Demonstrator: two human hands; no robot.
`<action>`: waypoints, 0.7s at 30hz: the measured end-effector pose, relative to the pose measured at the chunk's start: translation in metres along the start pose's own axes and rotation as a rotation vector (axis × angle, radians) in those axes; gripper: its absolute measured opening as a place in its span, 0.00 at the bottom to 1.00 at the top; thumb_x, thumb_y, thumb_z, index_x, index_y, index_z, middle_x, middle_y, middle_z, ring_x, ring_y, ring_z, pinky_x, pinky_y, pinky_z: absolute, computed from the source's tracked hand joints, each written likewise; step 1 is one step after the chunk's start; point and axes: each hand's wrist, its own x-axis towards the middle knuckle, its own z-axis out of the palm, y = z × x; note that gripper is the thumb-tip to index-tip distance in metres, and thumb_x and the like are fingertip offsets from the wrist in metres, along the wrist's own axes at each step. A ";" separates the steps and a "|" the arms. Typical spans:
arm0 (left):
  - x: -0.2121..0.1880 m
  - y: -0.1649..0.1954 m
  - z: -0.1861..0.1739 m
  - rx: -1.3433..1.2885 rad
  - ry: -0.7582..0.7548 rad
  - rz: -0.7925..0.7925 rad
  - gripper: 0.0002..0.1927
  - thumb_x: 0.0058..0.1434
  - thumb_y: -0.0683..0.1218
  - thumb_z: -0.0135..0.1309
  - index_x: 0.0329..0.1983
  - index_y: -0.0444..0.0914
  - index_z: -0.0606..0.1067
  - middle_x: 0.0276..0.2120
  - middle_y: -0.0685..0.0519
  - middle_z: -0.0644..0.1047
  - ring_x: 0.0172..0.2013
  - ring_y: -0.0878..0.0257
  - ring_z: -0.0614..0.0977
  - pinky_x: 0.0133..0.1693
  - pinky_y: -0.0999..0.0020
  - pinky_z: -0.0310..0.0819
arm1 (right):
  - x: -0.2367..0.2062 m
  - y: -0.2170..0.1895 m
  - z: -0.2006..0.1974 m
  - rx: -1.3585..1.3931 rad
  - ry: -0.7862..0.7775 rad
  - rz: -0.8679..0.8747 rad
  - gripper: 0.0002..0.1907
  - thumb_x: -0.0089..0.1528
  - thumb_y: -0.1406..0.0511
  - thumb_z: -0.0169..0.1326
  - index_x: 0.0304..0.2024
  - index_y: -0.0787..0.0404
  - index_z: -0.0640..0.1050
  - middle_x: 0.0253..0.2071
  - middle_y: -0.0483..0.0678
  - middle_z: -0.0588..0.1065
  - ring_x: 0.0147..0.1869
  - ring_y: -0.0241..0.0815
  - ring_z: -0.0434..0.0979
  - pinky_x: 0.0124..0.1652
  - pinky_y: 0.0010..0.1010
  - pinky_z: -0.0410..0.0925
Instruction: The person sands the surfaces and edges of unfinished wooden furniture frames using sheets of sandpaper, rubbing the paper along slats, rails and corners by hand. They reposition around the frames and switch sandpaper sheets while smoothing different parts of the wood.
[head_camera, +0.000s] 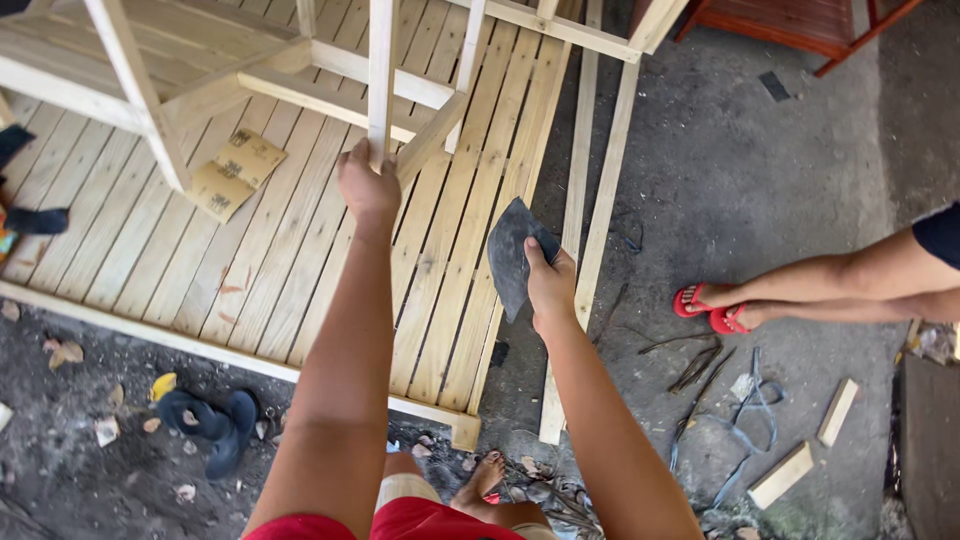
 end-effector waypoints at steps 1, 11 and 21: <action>-0.011 0.003 0.000 -0.020 0.026 0.022 0.26 0.58 0.43 0.63 0.59 0.31 0.74 0.51 0.38 0.77 0.52 0.42 0.79 0.54 0.54 0.73 | 0.001 -0.005 0.002 0.016 0.012 0.007 0.13 0.67 0.61 0.57 0.49 0.63 0.81 0.40 0.42 0.79 0.42 0.33 0.76 0.43 0.29 0.69; -0.133 -0.005 -0.007 0.001 -0.104 -0.186 0.29 0.59 0.46 0.61 0.61 0.29 0.72 0.55 0.34 0.76 0.58 0.40 0.76 0.60 0.52 0.68 | -0.001 -0.026 0.015 -0.060 -0.080 -0.095 0.16 0.68 0.59 0.54 0.52 0.63 0.80 0.46 0.44 0.80 0.47 0.35 0.78 0.48 0.29 0.70; -0.102 -0.011 -0.037 -0.028 -0.016 -0.163 0.28 0.57 0.44 0.62 0.60 0.30 0.73 0.58 0.37 0.75 0.59 0.43 0.76 0.61 0.56 0.69 | 0.016 0.010 0.035 -0.113 -0.154 -0.272 0.13 0.68 0.62 0.56 0.46 0.65 0.82 0.38 0.46 0.81 0.39 0.32 0.76 0.41 0.29 0.71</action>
